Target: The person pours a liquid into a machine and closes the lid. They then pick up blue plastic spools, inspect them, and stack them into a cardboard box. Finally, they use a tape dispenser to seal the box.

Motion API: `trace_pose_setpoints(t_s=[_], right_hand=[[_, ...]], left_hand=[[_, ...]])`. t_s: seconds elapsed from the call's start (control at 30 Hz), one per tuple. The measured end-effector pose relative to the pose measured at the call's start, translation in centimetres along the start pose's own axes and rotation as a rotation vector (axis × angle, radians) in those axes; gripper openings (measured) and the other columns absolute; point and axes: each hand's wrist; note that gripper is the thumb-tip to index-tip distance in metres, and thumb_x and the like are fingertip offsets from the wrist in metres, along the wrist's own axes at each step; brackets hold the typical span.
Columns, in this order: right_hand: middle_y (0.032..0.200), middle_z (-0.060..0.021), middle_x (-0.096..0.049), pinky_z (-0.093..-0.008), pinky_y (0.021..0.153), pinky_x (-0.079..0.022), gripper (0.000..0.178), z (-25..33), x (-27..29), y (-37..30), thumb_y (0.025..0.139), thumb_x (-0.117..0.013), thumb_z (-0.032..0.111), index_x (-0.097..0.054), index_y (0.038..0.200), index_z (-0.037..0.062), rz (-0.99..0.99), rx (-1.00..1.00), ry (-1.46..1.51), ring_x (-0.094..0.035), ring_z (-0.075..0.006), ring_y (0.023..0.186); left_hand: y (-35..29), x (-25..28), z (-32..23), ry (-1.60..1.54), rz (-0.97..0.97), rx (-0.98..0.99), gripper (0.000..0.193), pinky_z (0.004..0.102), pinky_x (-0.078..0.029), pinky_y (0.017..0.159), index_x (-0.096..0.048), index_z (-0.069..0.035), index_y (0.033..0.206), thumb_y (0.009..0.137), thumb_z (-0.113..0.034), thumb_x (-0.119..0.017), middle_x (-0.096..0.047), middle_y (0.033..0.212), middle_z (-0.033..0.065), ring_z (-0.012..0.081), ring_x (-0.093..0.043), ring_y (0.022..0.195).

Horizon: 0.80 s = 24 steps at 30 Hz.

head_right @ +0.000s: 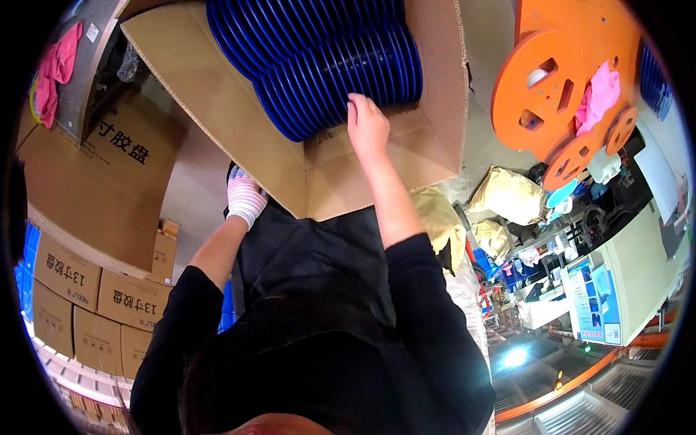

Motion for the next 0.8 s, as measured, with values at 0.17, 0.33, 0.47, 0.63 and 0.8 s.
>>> trace_pose_setpoints(t_s=[0.17,0.33,0.47,0.63,0.8], right_hand=[[0.09,-0.0076,-0.069,-0.0403,0.066,-0.054,0.008,-0.6,-2.4,2.9,0.087,-0.063,0.017,-0.061,0.094,0.0124,0.175,-0.075,-0.1,-0.067,-0.0298,0.079],[0.092,-0.0066,-0.068,-0.0415,0.066,-0.053,0.011,-1.5,-2.6,2.8,0.087,-0.064,0.017,-0.06,0.096,0.0138,0.126,-0.177,-0.153,-0.066,-0.0304,0.08],[0.102,-0.0082,-0.062,-0.0461,0.067,-0.053,0.017,-4.4,-1.0,3.8,0.087,-0.061,0.019,-0.058,0.104,0.016,-0.067,-0.351,-0.209,-0.064,-0.0342,0.081],[0.104,-0.0088,-0.062,-0.0486,0.068,-0.053,0.017,-8.0,0.5,6.0,0.092,-0.053,0.018,-0.057,0.109,0.0171,-0.065,-0.29,-0.347,-0.065,-0.036,0.084],[0.103,-0.0113,-0.061,-0.0489,0.066,-0.053,0.011,-8.2,0.7,8.5,0.093,-0.051,0.017,-0.054,0.103,0.0145,0.146,-0.289,-0.509,-0.066,-0.0365,0.079]], left_hand=[[0.4,-0.7,-0.3,-0.017,0.026,0.026,0.051,0.0455,-0.025,0.114,-0.057,-0.011,0.129,0.085,-0.038,-0.057,-0.054,0.135,0.0139,0.0294,-0.044,0.132],[0.9,-1.3,-0.2,-0.036,0.097,0.072,0.053,0.0451,-0.026,0.114,-0.056,-0.011,0.13,0.086,-0.04,-0.055,-0.053,0.136,0.0153,0.0307,-0.043,0.133],[1.1,-1.3,-0.4,-0.039,0.089,0.07,0.052,0.0438,-0.025,0.114,-0.056,-0.016,0.13,0.088,-0.044,-0.05,-0.053,0.138,0.0108,0.0284,-0.042,0.133],[1.7,-1.5,-0.3,-0.037,0.143,0.111,0.049,0.0431,-0.027,0.112,-0.057,-0.017,0.129,0.088,-0.042,-0.05,-0.053,0.138,0.0061,0.0244,-0.043,0.132],[1.9,0.1,-1.1,-0.02,0.11,0.111,0.047,0.0429,-0.029,0.111,-0.057,-0.015,0.128,0.088,-0.038,-0.051,-0.054,0.137,0.0071,0.0245,-0.044,0.13]])
Point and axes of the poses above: each hand's wrist, its own y-axis towards the middle knuckle, its own x-axis out of the back of the hand, z = x × y
